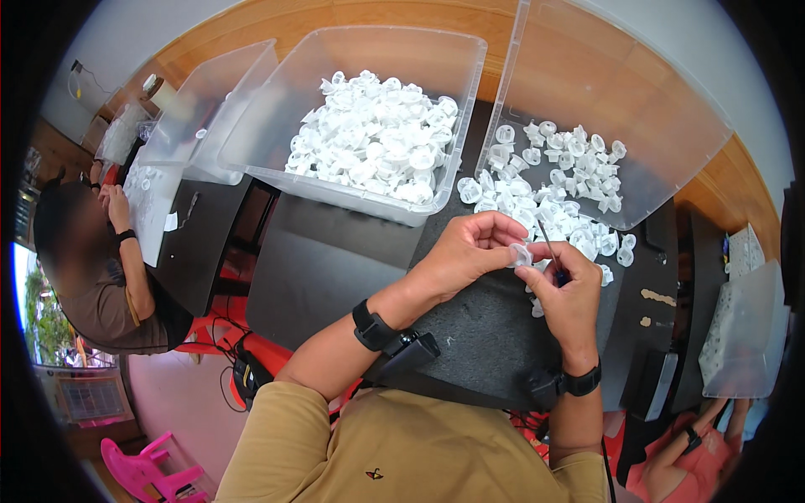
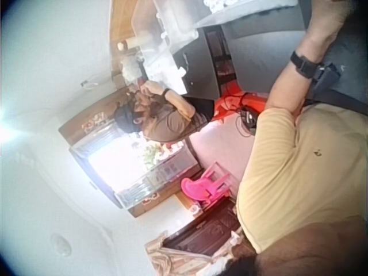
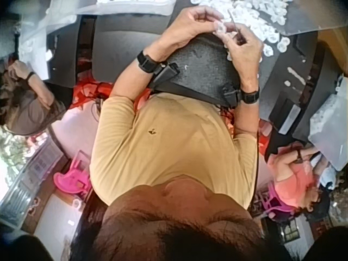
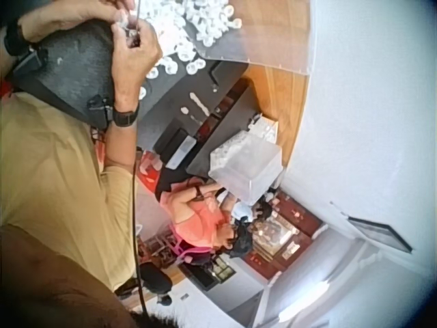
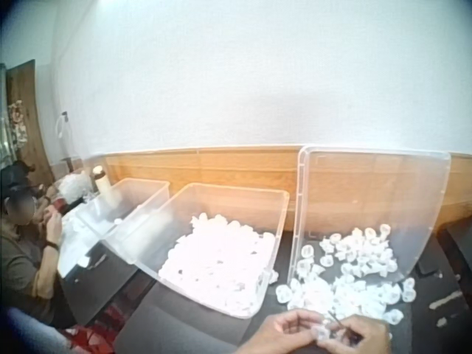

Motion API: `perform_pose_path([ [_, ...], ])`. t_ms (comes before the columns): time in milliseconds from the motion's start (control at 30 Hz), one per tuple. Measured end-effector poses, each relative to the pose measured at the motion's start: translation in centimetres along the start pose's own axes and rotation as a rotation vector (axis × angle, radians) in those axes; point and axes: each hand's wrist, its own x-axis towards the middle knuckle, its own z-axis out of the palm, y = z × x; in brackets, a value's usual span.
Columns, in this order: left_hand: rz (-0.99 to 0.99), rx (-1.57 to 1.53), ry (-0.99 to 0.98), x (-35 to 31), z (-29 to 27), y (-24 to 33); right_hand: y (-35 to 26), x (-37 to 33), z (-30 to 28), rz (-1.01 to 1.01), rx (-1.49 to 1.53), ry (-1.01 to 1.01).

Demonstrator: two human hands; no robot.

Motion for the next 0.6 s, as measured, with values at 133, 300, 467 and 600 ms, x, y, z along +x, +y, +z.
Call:
perform_pose_path([
  [133,-0.006,0.033,0.009,0.1,0.1,-0.2,-0.2,0.0,-0.2,0.027,0.001,-0.023],
  [300,0.157,0.272,0.024,0.6,-0.2,-1.2,0.5,0.0,0.2,-0.050,-0.054,-0.025],
  [467,0.139,0.462,0.009,0.6,0.1,0.3,0.5,0.2,0.4,-0.016,-0.054,-0.013],
  [600,0.190,0.157,0.034,0.6,0.2,0.1,0.0,0.2,0.6,0.143,0.172,0.071],
])
